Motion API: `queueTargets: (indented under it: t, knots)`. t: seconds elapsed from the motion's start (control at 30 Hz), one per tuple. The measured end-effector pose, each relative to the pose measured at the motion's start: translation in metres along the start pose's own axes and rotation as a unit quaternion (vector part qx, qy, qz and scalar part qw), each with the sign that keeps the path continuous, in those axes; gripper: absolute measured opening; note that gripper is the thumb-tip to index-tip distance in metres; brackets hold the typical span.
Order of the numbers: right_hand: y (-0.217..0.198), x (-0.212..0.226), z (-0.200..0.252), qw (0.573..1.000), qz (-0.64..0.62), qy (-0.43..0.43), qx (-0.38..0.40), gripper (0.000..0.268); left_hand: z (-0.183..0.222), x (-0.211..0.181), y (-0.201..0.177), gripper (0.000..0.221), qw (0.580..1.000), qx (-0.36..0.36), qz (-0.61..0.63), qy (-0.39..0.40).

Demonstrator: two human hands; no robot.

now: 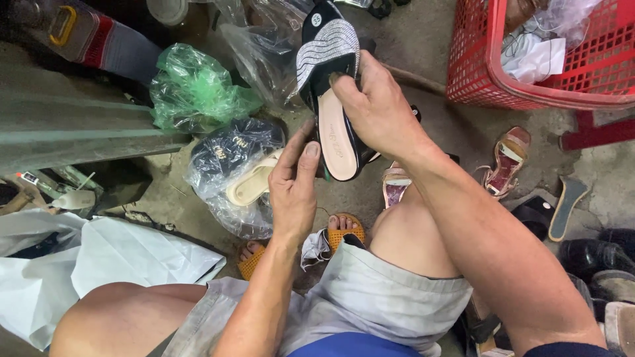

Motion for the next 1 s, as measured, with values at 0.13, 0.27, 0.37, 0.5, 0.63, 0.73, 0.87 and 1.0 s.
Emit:
queueTargets:
  t: [0.13,0.27,0.37,0.5,0.63,0.73,0.87,1.0]
  knots:
    - [0.002,-0.004,0.001,1.0,0.028,-0.001,0.008,0.02,0.001,-0.009,-0.005,0.041,0.999,0.008,-0.042,0.013]
    - [0.003,-0.006,0.003,0.997,0.07,0.035,0.022,0.016,0.004,-0.009,-0.012,0.041,1.0,-0.014,-0.016,-0.019]
    - [0.003,-0.01,0.003,0.993,0.096,0.06,0.023,0.017,0.008,-0.031,-0.005,0.036,0.991,-0.009,-0.129,0.043]
    - [0.005,-0.011,0.004,0.991,0.117,0.065,0.028,0.021,0.018,-0.052,0.012,0.024,0.924,0.031,-0.283,0.256]
    - [0.005,-0.011,0.005,0.989,0.128,0.065,0.02,0.025,0.018,-0.05,0.022,0.025,0.849,0.032,-0.414,0.326]
    - [0.006,-0.01,0.006,0.99,0.123,0.058,0.028,0.025,0.015,-0.045,0.026,0.024,0.845,0.037,-0.423,0.326]
    - [0.004,-0.012,0.004,0.993,0.095,0.061,0.027,0.022,0.012,-0.051,0.024,0.022,0.915,0.028,-0.288,0.281]
    - [0.002,-0.006,0.006,0.996,0.067,0.054,0.034,0.013,0.014,-0.055,0.025,0.021,0.924,0.037,-0.252,0.284]
Point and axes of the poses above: each hand's wrist, its own z-axis away from the middle knuckle, its own y-axis out of the palm, x = y × z, the point moved 7 cm from there along -z, towards the middle knuckle, and after that the axes turned 13 degrees about z, right-handed, at the moved point
